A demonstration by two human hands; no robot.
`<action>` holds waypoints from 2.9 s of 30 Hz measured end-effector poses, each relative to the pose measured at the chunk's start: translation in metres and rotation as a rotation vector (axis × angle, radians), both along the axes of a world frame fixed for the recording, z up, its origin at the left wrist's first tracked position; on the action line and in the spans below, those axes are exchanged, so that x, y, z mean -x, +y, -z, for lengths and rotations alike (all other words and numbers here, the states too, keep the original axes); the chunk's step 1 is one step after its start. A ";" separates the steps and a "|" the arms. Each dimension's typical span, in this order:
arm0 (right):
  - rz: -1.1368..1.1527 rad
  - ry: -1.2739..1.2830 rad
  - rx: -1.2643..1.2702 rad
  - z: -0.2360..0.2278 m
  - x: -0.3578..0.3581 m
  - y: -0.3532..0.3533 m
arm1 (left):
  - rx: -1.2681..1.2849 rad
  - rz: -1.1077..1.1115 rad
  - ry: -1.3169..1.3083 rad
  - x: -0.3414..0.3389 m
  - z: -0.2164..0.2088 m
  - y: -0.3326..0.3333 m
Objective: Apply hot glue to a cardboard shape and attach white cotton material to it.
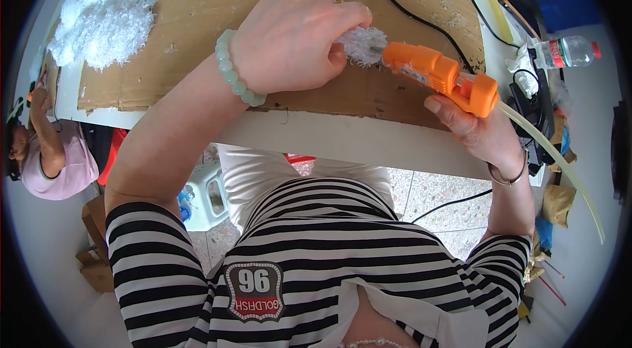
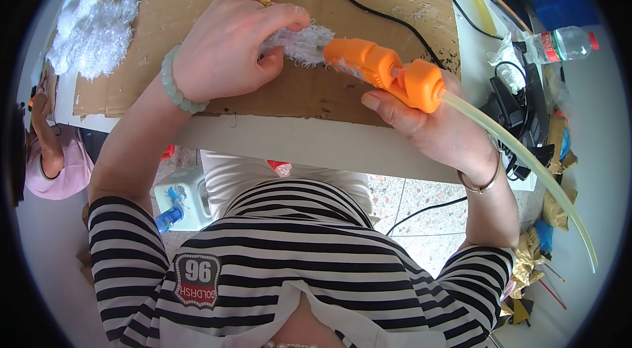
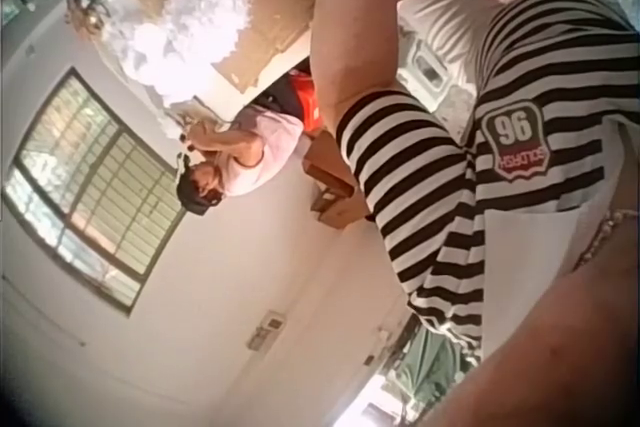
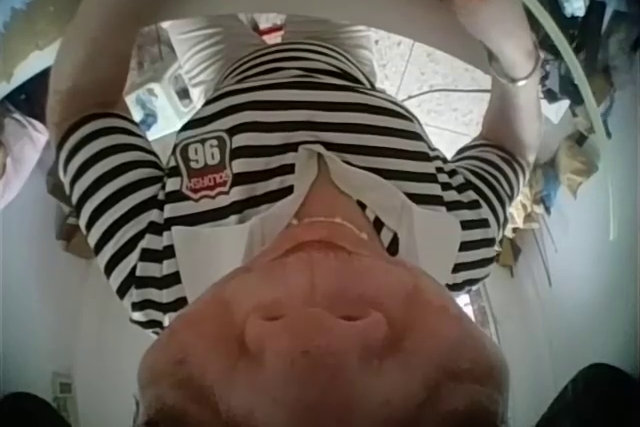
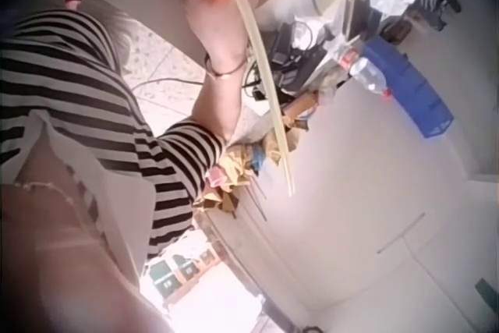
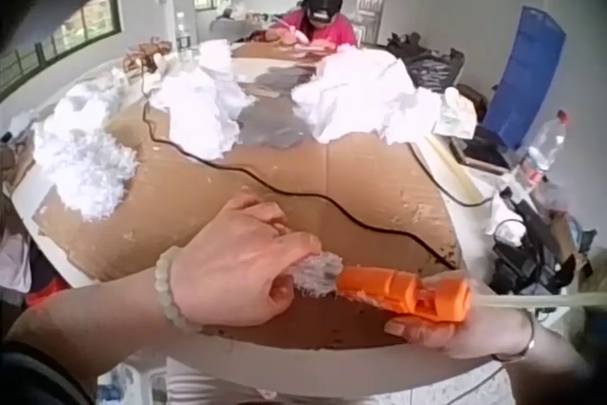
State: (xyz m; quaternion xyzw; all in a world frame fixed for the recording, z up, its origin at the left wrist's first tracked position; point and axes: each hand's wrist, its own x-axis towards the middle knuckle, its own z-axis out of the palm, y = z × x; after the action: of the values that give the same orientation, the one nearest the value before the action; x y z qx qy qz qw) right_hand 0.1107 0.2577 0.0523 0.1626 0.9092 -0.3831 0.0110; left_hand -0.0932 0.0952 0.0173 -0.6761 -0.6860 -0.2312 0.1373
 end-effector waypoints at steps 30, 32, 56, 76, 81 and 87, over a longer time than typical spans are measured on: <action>0.282 0.347 0.747 0.010 -0.004 0.022 | -0.097 -0.073 0.191 -0.043 -0.008 0.016; 0.281 0.375 0.758 0.012 -0.004 0.023 | -0.147 -0.028 0.219 -0.043 -0.002 0.018; 0.202 0.415 0.835 0.018 -0.011 0.031 | 0.098 0.000 0.308 -0.031 -0.013 0.019; 0.239 0.417 0.819 0.017 -0.011 0.028 | 0.056 0.001 -0.084 -0.035 -0.020 0.010; 0.213 0.408 0.803 0.017 -0.011 0.029 | 0.143 -0.053 0.273 -0.041 -0.012 0.001; 0.216 0.415 0.798 0.017 -0.011 0.028 | 0.084 -0.058 0.071 -0.032 -0.009 -0.009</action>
State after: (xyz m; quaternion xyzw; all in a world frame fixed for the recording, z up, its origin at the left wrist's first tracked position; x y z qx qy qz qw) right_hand 0.1219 0.2855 0.0348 0.1594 0.6516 -0.7264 -0.1493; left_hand -0.0613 0.0859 0.0263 -0.6690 -0.7090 -0.1740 0.1394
